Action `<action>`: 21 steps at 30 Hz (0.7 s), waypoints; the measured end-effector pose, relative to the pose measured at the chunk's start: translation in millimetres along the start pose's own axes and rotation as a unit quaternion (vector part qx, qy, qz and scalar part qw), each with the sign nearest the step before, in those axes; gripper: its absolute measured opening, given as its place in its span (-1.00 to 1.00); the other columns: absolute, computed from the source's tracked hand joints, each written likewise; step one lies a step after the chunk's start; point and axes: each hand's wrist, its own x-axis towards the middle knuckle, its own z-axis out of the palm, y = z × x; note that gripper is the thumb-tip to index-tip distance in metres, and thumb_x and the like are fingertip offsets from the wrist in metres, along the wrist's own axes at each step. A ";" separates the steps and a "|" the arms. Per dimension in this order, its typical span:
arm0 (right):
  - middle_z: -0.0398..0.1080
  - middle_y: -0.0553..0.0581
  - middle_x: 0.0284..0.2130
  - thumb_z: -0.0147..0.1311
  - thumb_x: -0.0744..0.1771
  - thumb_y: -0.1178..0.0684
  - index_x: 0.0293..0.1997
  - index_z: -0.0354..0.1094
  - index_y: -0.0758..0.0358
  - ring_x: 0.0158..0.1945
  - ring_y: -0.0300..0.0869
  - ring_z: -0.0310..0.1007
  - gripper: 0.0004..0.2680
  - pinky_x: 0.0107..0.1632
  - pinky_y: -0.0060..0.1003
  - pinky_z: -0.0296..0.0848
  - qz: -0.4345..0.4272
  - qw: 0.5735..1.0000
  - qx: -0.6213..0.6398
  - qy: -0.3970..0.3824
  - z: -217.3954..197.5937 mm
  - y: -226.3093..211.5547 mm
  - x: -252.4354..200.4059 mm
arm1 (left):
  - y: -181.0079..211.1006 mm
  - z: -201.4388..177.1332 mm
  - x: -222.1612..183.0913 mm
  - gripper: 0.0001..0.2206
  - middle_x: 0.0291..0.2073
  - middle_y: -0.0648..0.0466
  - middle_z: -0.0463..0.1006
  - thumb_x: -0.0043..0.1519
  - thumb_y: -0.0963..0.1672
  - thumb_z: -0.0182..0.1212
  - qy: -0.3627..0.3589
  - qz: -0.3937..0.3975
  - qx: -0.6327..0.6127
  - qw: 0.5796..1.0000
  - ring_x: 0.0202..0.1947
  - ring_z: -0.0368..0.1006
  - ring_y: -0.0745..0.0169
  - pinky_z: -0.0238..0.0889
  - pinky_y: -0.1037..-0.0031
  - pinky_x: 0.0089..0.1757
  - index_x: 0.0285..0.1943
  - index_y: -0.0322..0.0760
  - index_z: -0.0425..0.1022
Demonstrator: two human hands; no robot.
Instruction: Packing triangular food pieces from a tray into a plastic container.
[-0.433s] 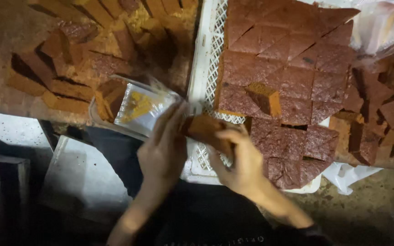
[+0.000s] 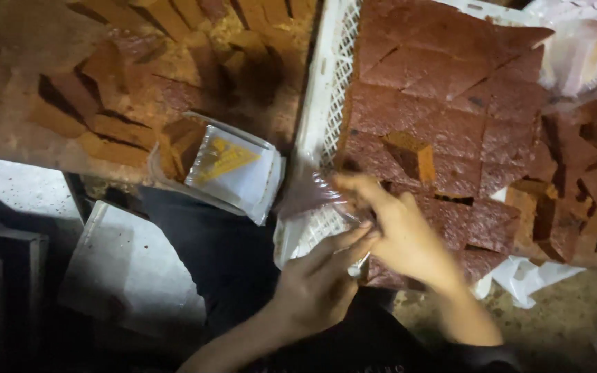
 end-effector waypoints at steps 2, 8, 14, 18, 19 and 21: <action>0.52 0.20 0.09 0.00 0.20 0.42 0.17 0.41 -0.01 -0.86 -0.36 0.32 -0.53 -0.79 -0.47 0.46 0.086 0.978 -0.132 -0.137 -21.8 -14.9 11.9 | -21.4 -9.5 -10.6 -0.81 0.01 -0.02 0.65 0.25 -0.16 0.27 0.017 -0.037 0.162 0.986 -0.13 0.66 0.06 0.46 0.37 -0.24 0.02 -0.19 0.56; 0.03 0.35 0.58 0.01 0.60 0.47 0.65 -0.19 0.10 0.75 0.19 0.06 -0.51 0.87 0.26 0.33 -0.116 0.934 -0.179 0.285 -59.4 -35.5 3.9 | -88.7 -47.3 17.5 -0.70 -0.11 -0.12 0.54 0.39 -0.07 0.14 0.090 -0.171 0.407 0.893 -0.08 0.42 -0.25 0.32 0.07 -0.10 0.23 -0.31 0.45; -0.17 0.61 0.39 0.19 0.42 0.15 0.51 -0.21 0.36 0.47 0.47 -0.08 -0.45 0.45 0.40 0.00 0.101 0.932 -0.305 0.171 -24.1 54.6 13.2 | -148.6 -57.8 -5.6 -0.45 -0.67 0.06 0.25 0.31 0.01 0.39 0.113 -0.127 0.409 0.897 -0.70 0.16 0.16 -0.07 0.22 -0.60 -0.57 -0.22 0.09; 0.03 0.67 0.29 0.29 0.29 0.17 0.42 0.07 0.50 0.29 0.57 0.16 -0.44 0.10 0.57 0.23 0.091 0.927 -0.339 0.132 24.9 68.6 -12.7 | -137.1 -60.3 5.9 -0.49 -0.74 0.14 0.29 0.26 0.15 0.36 0.122 -0.135 0.477 0.860 -0.69 0.37 0.07 0.18 0.37 -0.60 -0.60 -0.08 0.28; 0.10 0.58 0.28 0.23 0.31 0.15 0.44 0.06 0.47 0.30 0.44 0.20 -0.46 0.19 0.43 0.17 0.078 0.929 -0.340 0.125 28.4 68.5 -17.5 | -128.1 -62.4 11.9 -0.60 -0.63 0.04 0.38 0.27 0.11 0.35 0.111 -0.125 0.460 0.872 -0.56 0.44 -0.03 0.30 0.31 -0.50 -0.39 -0.17 0.39; 0.17 0.48 0.26 0.18 0.33 0.13 0.46 0.04 0.44 0.32 0.30 0.23 -0.48 0.28 0.29 0.12 0.075 0.930 -0.341 0.113 31.6 65.0 -32.1 | -110.8 -59.0 10.2 -0.65 -0.52 -0.05 0.47 0.29 0.07 0.35 0.090 -0.120 0.438 0.886 -0.43 0.52 -0.14 0.42 0.26 -0.40 -0.19 -0.26 0.50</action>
